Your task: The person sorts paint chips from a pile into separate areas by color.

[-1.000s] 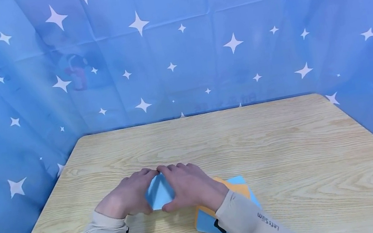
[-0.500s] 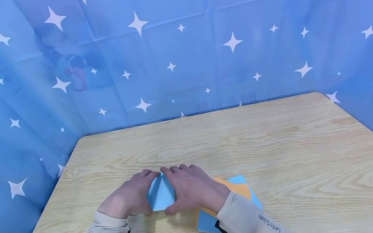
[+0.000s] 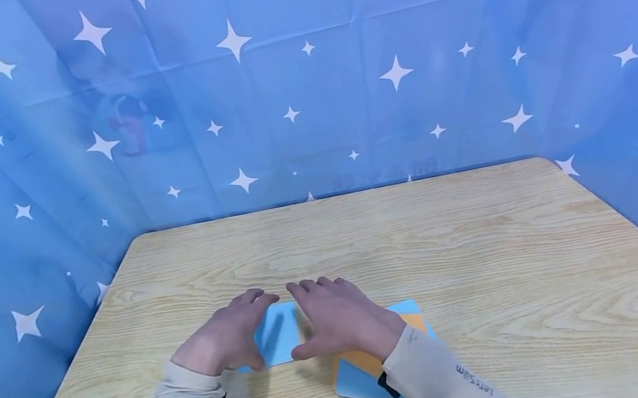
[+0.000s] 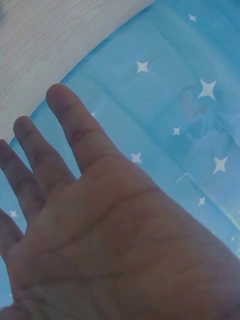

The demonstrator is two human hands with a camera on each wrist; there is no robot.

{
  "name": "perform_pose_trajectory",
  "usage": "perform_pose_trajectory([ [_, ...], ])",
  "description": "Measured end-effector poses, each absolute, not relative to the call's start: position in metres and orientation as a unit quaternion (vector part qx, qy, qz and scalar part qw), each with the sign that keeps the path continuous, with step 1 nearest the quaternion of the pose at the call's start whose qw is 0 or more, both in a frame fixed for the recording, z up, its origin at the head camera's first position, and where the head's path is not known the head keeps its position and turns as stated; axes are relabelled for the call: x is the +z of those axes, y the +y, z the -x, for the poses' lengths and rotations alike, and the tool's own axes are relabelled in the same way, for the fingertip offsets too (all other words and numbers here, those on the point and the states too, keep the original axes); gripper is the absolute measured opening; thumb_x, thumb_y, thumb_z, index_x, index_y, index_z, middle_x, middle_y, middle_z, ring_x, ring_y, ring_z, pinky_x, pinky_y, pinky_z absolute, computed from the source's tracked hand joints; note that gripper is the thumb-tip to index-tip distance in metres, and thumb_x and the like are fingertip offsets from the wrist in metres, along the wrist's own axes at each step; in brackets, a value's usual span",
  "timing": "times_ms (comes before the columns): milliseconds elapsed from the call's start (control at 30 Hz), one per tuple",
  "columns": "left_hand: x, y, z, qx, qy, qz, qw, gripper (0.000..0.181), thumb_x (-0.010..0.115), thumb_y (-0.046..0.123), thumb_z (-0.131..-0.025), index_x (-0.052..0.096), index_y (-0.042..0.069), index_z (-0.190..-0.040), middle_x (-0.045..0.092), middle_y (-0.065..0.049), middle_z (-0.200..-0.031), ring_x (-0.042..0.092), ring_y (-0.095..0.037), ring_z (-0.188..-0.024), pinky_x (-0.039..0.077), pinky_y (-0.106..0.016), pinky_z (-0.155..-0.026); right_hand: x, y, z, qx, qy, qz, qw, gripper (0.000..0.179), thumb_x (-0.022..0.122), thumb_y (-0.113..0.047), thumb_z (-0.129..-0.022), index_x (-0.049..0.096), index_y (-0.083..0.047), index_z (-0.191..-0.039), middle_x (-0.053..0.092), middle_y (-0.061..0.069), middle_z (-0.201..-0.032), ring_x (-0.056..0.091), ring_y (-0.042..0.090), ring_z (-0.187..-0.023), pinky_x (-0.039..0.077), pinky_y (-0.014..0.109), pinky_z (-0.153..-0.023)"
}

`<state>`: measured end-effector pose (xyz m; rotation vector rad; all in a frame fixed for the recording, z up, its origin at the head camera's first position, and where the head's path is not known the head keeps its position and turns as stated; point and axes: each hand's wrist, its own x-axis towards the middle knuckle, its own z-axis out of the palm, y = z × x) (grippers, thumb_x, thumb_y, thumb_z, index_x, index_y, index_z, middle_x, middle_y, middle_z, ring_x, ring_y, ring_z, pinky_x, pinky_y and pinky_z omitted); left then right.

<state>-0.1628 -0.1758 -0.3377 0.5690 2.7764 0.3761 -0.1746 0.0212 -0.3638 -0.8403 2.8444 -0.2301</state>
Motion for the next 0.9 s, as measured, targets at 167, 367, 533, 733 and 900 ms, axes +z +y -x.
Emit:
perform_pose_trajectory([
  [167, -0.339, -0.167, 0.16, 0.133, 0.958, -0.217, 0.131, 0.1, 0.099, 0.007, -0.054, 0.051, 0.004, -0.142, 0.049, -0.023, -0.148, 0.047, -0.044, -0.135, 0.046, -0.063, -0.101, -0.367, 0.046, 0.175, -0.088, 0.956, 0.268, 0.078, 0.096, 0.073, -0.064, -0.084, 0.039, -0.011, -0.157, 0.048, 0.01, -0.156, 0.048, 0.035, -0.141, 0.04, 0.054, -0.114],
  [367, -0.341, -0.155, 0.158, 0.125, 0.959, -0.212, 0.139, 0.108, 0.102, 0.015, -0.054, 0.048, 0.004, -0.147, 0.047, -0.02, -0.151, 0.041, -0.043, -0.141, 0.033, -0.069, -0.111, -0.37, 0.081, 0.172, -0.105, 0.959, 0.256, 0.069, 0.094, 0.073, -0.061, -0.084, 0.043, -0.008, -0.155, 0.049, 0.013, -0.154, 0.049, 0.039, -0.139, 0.04, 0.058, -0.112],
  [533, -0.347, -0.14, 0.155, 0.096, 0.959, -0.225, 0.142, 0.116, 0.103, 0.029, -0.053, 0.045, 0.005, -0.15, 0.044, -0.016, -0.155, 0.034, -0.04, -0.147, 0.027, -0.069, -0.115, -0.367, 0.104, 0.166, -0.088, 0.964, 0.245, 0.052, 0.094, 0.074, -0.063, -0.082, 0.045, -0.007, -0.153, 0.051, 0.011, -0.153, 0.051, 0.038, -0.136, 0.042, 0.058, -0.11],
  [733, -0.358, -0.12, 0.153, 0.072, 0.955, -0.263, 0.12, 0.12, 0.102, 0.042, -0.053, 0.044, 0.007, -0.151, 0.045, -0.011, -0.155, 0.035, -0.037, -0.148, 0.027, -0.067, -0.117, -0.368, 0.119, 0.152, -0.08, 0.957, 0.277, 0.031, 0.094, 0.075, -0.065, -0.08, 0.049, -0.006, -0.149, 0.055, 0.01, -0.148, 0.055, 0.037, -0.131, 0.046, 0.056, -0.106],
  [900, -0.369, -0.1, 0.151, 0.06, 0.947, -0.297, 0.105, 0.119, 0.097, 0.055, -0.056, 0.044, 0.01, -0.152, 0.044, -0.009, -0.158, 0.032, -0.039, -0.15, 0.023, -0.069, -0.117, -0.375, 0.127, 0.139, -0.08, 0.948, 0.304, 0.051, 0.097, 0.076, -0.066, -0.077, 0.051, -0.005, -0.148, 0.057, 0.01, -0.145, 0.054, 0.035, -0.131, 0.045, 0.055, -0.106],
])
